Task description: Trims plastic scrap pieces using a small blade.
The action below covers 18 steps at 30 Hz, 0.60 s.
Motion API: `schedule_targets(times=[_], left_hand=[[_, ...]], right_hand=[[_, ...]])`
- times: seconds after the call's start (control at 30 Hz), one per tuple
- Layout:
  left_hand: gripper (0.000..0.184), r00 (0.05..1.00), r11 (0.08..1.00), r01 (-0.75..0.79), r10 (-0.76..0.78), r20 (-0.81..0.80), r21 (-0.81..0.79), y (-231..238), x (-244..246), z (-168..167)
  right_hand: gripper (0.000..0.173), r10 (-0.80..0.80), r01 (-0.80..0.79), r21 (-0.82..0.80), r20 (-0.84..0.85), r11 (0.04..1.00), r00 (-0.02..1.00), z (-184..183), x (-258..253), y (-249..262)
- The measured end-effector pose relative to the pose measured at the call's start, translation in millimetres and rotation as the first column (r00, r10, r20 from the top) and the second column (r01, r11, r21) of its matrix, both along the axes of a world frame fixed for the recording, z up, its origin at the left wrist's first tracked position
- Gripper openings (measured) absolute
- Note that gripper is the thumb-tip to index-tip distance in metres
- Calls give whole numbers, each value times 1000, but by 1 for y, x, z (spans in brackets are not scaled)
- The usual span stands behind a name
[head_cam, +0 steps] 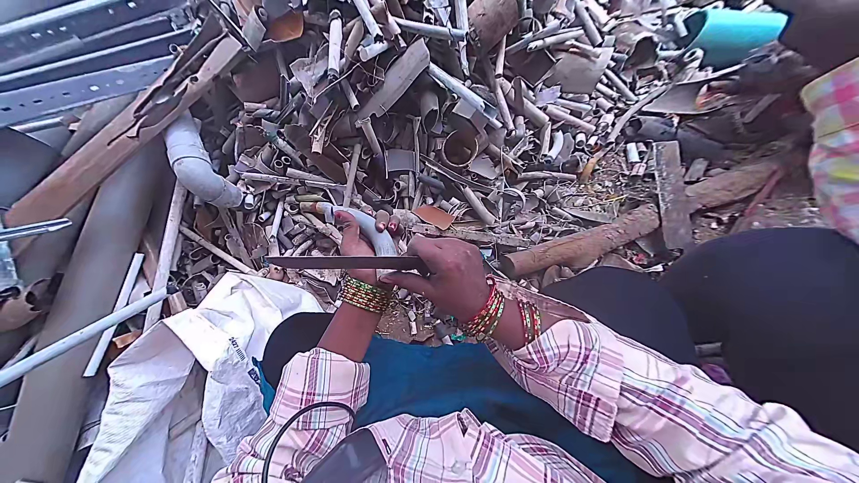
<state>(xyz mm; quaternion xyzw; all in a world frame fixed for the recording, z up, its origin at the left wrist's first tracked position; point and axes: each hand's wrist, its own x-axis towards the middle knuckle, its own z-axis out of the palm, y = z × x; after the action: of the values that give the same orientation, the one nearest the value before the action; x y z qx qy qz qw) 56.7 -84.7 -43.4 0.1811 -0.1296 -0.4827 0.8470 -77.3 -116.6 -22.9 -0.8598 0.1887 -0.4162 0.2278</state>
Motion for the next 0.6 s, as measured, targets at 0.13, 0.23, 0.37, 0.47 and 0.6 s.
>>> schedule_targets(times=[0.13, 0.23, 0.37, 0.47, 0.6], left_hand=[[50, 998, 998, 64, -64, 13, 1, 0, 10, -27], [58, 1000, 997, 24, -24, -2, 70, 2, 4, -17], [68, 1000, 989, -30, 30, -4, 143, 1, -2, 6], [67, 999, 989, -15, 9, 43, 148, 2, -1, 8], [65, 1000, 987, 15, -17, 11, 157, 0, -4, 14]], right_hand=[[53, 25, -24, 15, -71, 1000, 997, 0, 0, -4], [50, 89, -89, 11, -89, 996, 992, -3, -2, -6], [44, 88, -88, 12, -21, 996, 996, -4, -2, -1], [42, 51, -51, -23, 24, 998, 998, -3, -2, 0], [50, -15, 15, -9, -16, 1000, 1000, -1, -2, -2]])
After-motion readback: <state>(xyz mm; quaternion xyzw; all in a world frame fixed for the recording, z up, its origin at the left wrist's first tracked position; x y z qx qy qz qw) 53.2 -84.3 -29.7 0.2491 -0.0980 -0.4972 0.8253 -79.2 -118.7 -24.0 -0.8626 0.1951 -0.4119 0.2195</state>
